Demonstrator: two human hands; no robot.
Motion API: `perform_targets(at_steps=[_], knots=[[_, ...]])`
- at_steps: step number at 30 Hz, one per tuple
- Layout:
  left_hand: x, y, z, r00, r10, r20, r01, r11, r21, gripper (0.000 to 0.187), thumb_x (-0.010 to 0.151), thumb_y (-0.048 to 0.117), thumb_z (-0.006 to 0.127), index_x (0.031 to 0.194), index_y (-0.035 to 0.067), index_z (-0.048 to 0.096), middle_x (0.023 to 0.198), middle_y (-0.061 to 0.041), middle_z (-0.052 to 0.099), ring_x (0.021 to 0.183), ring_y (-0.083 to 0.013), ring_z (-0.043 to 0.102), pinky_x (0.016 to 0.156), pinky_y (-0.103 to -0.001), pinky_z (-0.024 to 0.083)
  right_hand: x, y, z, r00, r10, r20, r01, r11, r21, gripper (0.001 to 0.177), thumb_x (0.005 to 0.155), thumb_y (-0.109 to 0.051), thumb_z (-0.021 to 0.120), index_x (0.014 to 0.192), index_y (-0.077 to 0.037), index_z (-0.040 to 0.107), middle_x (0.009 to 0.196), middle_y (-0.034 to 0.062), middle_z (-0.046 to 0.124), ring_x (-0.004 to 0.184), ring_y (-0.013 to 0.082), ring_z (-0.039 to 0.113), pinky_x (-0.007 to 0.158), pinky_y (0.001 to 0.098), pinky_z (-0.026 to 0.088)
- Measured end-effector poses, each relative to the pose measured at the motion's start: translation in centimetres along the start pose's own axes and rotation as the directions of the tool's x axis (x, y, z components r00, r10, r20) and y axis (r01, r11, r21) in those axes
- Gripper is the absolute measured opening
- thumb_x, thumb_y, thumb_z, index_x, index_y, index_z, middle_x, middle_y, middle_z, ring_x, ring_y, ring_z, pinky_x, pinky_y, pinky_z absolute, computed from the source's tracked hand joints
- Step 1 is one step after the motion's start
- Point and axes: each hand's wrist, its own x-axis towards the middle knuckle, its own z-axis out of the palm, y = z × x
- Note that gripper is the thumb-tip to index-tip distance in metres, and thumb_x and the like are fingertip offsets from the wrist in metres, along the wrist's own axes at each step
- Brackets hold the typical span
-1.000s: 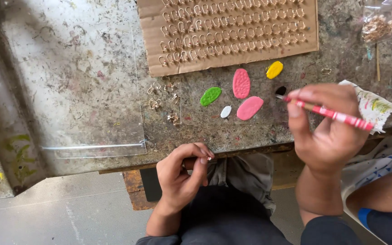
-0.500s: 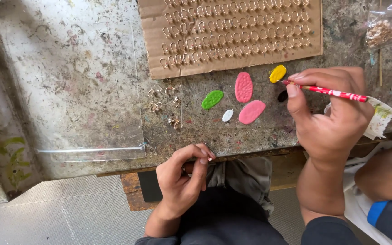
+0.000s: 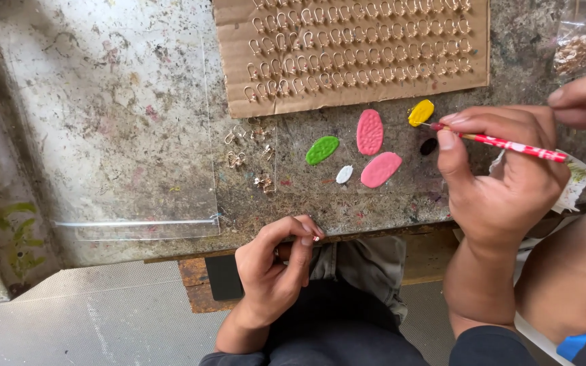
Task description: Applying paint or coating to small metal jewelry hooks and components using a fine-tipped applicator tool on a workshop bench.
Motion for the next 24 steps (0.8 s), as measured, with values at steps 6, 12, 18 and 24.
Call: perform_targets(at_steps=[6,12,18,24], knots=[[-0.2,0.0,-0.1,0.999,-0.041,0.009,0.041,0.999,-0.001,0.003,0.102,-0.003,0.055,0.101,-0.001,0.056,0.089,-0.022,0.068,0.038,-0.0063,0.050,0.048,-0.016,0.042,-0.6,0.0,0.3,0.998,0.044,-0.047,-0.039,0.993,0.111,0.014,0.113,0.008,0.070,0.106,0.014,0.060,0.101,0.0302,0.069,0.098,0.0393,0.066,0.097,0.0457,0.051],[-0.2,-0.2,0.2,0.999,0.020,-0.039,-0.022,0.998,-0.057,0.003,0.105,-0.001,0.053,0.107,-0.002,0.054,0.055,-0.007,0.044,0.060,-0.0173,0.063,0.079,-0.034,0.063,-3.0,-3.8,0.3,0.966,0.257,-0.040,-0.223,0.896,0.385,0.012,0.105,-0.002,0.065,0.102,0.005,0.055,0.104,0.0267,0.056,0.081,0.0319,0.069,0.077,0.0380,0.066],[-0.4,0.2,-0.1,0.998,-0.056,-0.018,0.057,0.997,0.058,0.002,0.105,0.004,0.056,0.107,0.002,0.056,0.095,-0.018,0.071,0.081,-0.0184,0.072,0.066,-0.021,0.054,-4.7,-7.1,1.0,0.953,0.094,0.287,-0.217,0.873,0.436,0.014,0.090,-0.001,0.072,0.088,-0.010,0.061,0.096,0.0118,0.070,0.083,0.0195,0.079,0.080,0.0255,0.067],[-0.5,0.1,-0.3,1.000,-0.017,-0.003,0.017,0.998,0.059,0.004,0.106,0.001,0.056,0.110,0.001,0.055,0.099,-0.018,0.070,0.086,-0.0205,0.073,0.068,-0.023,0.058,-4.7,-7.9,2.1,0.963,0.007,0.269,-0.124,0.897,0.424,0.011,0.093,-0.001,0.066,0.089,-0.003,0.056,0.090,0.0152,0.067,0.087,0.0282,0.081,0.084,0.0312,0.068]])
